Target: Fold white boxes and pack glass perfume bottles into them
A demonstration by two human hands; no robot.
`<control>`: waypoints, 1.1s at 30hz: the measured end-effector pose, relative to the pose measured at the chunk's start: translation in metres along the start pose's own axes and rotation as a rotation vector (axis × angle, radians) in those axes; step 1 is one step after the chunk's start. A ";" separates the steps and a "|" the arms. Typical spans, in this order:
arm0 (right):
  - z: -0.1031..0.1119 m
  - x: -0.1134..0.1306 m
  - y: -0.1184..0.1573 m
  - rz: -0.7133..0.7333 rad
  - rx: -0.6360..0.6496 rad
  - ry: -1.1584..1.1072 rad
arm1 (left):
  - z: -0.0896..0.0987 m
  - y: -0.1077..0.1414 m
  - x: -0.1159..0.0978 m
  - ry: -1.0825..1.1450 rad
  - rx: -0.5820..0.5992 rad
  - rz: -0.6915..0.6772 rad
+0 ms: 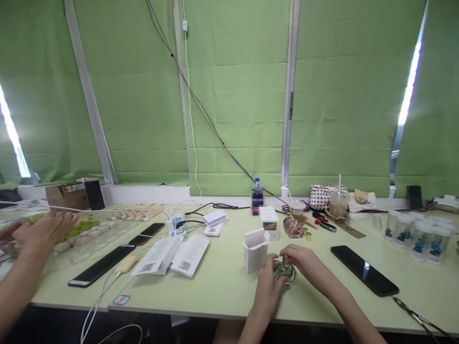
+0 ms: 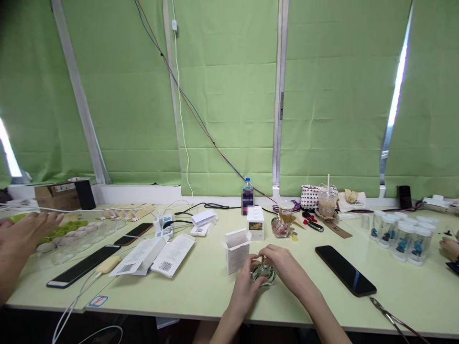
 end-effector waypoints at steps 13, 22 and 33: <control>0.005 0.008 0.006 -0.062 0.101 0.025 | -0.003 0.001 -0.001 -0.004 0.058 -0.026; 0.002 0.007 0.015 -0.089 0.235 0.110 | -0.003 0.002 0.010 -0.027 0.105 -0.018; 0.000 -0.002 0.012 -0.005 0.126 0.215 | 0.034 0.030 -0.030 -0.460 -0.461 -0.670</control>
Point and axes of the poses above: each hand's wrist, its own y-axis away from the middle knuckle, its own z-axis out of the back of the hand, x = y × z, the point moved 5 cm from there along -y, towards the middle knuckle, and after that the axes turned 13 degrees about y, right-handed, at the moved point
